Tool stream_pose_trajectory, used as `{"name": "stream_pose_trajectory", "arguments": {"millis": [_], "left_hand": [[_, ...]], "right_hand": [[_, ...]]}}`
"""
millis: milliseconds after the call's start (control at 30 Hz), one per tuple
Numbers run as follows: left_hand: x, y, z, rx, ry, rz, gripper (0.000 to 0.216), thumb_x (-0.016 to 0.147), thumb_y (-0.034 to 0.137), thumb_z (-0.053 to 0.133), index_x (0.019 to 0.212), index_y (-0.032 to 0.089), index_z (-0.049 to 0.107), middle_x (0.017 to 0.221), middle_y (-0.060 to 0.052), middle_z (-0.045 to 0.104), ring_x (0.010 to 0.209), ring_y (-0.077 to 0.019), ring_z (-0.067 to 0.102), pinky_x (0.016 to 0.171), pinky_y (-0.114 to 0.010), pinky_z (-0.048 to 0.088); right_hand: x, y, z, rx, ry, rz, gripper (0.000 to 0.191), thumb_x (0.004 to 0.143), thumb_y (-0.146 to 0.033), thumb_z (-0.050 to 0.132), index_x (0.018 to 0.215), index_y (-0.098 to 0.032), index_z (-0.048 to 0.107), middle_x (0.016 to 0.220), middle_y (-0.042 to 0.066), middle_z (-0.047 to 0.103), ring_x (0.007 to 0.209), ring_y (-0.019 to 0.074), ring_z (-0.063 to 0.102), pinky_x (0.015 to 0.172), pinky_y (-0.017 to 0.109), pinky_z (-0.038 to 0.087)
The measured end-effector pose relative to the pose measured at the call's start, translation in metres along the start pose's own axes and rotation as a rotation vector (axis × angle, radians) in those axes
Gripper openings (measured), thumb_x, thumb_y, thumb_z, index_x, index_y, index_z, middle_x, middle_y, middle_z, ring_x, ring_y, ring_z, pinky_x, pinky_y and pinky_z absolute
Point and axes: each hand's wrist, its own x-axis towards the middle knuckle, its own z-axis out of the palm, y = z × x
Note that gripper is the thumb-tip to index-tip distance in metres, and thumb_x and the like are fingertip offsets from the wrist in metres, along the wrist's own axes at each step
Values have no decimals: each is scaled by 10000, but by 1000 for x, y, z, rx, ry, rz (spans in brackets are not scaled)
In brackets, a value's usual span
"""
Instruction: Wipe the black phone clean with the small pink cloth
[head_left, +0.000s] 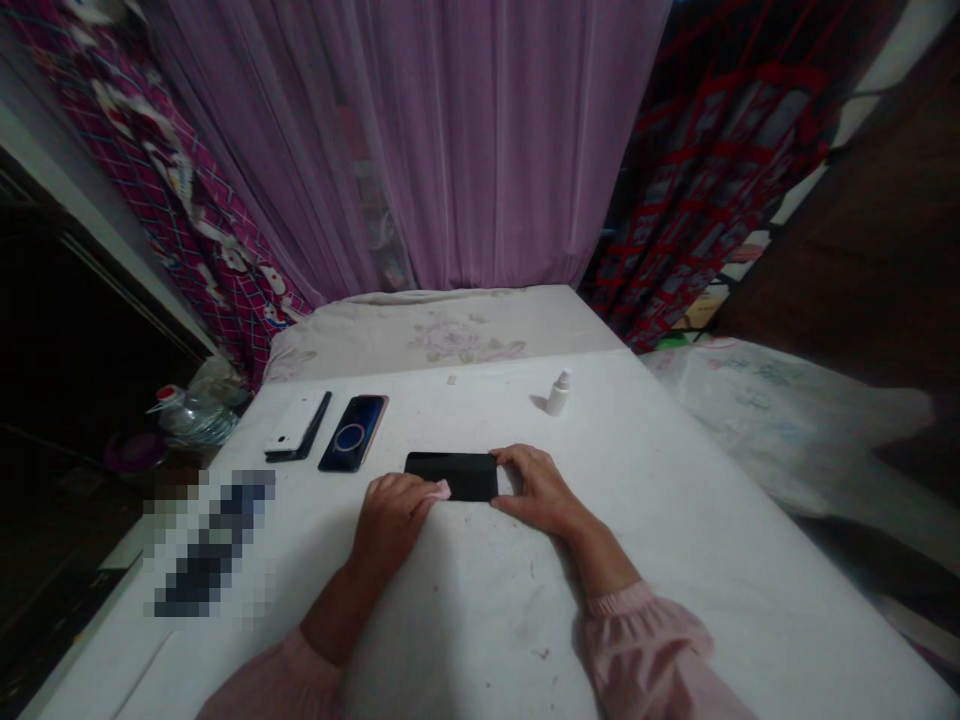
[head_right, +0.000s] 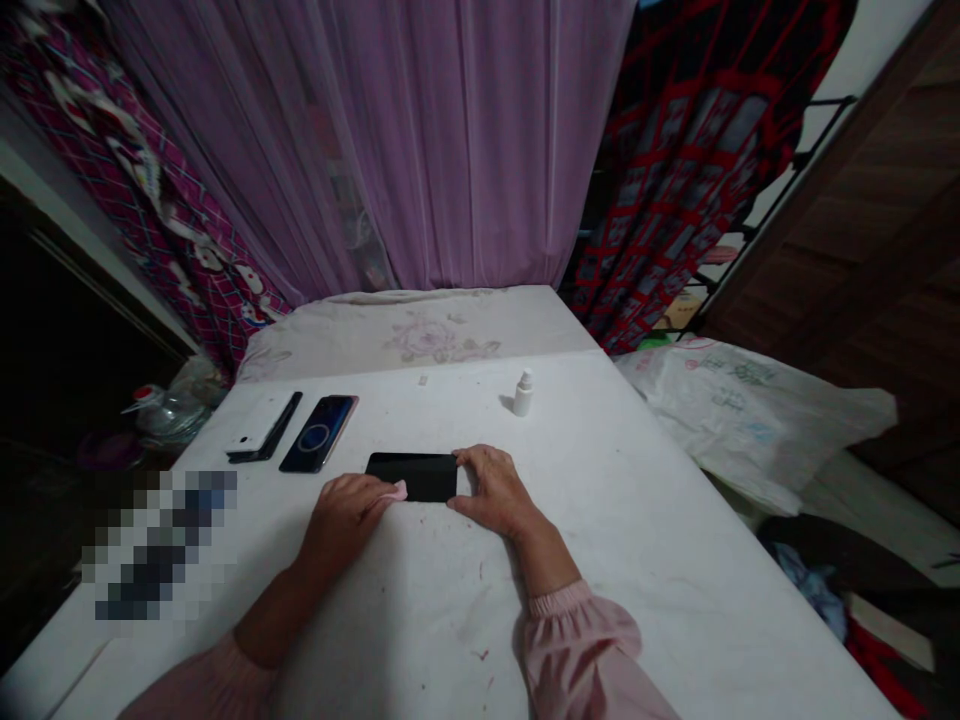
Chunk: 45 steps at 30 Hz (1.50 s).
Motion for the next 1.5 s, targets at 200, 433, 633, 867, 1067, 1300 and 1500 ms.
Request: {"name": "stream_pose_trajectory", "arguments": {"millis": [200,433,633,867,1067,1300,1500], "left_hand": [[18,-26,-2,95,50,-202,235,952,333,516,983,323,748,937,-10,751,896,-226,640,774,-348,387],[43,-34,2,172,33,-269,261,949,346,506,966,266,755,936,-57,740,913,-251,628,792,-350,389],[17,-41,5,133,92,-262,259,949,337,497,1023,293,741,952,-37,737,883,-230,623,761,-337,392],[18,-39,9,112,93,-238,254,944,328,502,1032,298,738,966,-31,745,900,-237,634,765,-346,420],[34,-37,22,-3,104,-207,266,952,326,488,1034,283,737,959,-27,758,883,-221,661,798,-335,466],[39,-28,10,-151,196,-195,253,952,329,493,1029,293,732,941,-15,740,866,-188,662,783,-293,494],[44,-15,3,-251,281,-241,234,950,324,484,994,233,695,916,-35,698,847,-175,659,735,-259,503]], "right_hand": [[-1,0,1,14,14,-8,443,651,-236,730,1043,-253,524,1220,61,640,1129,283,570,986,467,364],[-1,-1,1,-5,15,-15,434,660,-247,714,1048,-253,520,1219,73,639,1129,288,571,983,470,368],[-2,-3,1,-7,19,-29,379,694,-202,671,1042,-255,530,1162,52,654,1092,261,582,979,452,384],[2,2,-1,-24,-48,-19,587,725,-343,721,1268,-246,521,1234,98,611,1165,300,542,1005,478,366],[15,-4,-20,-124,-210,-15,715,674,-306,765,1343,-249,516,1225,114,612,1112,308,565,957,468,436],[4,-27,-10,-259,-87,17,714,636,-135,687,1322,-247,521,1179,98,550,996,264,598,872,393,528],[-13,-22,6,-251,164,-110,660,727,-61,564,1351,-236,442,1166,126,518,1044,281,581,845,424,561]]}}
